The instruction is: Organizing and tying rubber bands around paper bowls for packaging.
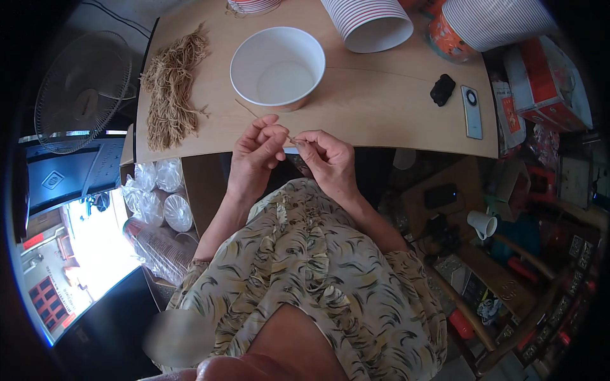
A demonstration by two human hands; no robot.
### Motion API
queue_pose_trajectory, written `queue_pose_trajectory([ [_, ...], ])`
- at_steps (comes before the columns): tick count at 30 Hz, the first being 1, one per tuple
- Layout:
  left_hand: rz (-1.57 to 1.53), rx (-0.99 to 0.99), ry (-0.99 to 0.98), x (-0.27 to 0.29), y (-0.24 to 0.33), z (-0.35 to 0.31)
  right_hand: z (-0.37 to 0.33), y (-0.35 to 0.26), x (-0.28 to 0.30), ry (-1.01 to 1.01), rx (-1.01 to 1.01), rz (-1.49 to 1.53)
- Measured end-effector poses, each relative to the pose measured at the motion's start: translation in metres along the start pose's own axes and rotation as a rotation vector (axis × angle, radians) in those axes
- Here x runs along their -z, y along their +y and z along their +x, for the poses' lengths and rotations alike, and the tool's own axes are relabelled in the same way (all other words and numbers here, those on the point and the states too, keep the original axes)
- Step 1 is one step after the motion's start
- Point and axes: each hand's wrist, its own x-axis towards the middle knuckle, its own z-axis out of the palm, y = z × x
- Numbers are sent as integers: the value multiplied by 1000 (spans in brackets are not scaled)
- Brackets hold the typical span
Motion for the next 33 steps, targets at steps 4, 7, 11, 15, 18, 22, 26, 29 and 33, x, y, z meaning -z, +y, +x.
queue_pose_trajectory([
  [4,131,-82,49,11,10,2,0,6,7,56,168,-151],
  [7,386,95,-121,7,17,-4,0,2,4,55,307,-282],
  [11,450,222,-247,3,17,0,-4,-7,1,51,407,-425],
  [15,580,169,-272,8,12,3,-6,0,0,57,407,-420],
  [18,629,105,-287,12,6,2,-12,1,5,0,221,-392],
  [22,660,72,-315,12,6,1,-13,7,12,-19,172,-319],
  [26,659,64,-329,6,10,-1,-15,9,20,-78,136,-206],
  [29,756,10,-314,-5,17,-2,-15,-5,35,-106,75,-208],
  [33,1230,-494,-163,-24,35,10,-15,-38,76,117,121,-196],
])
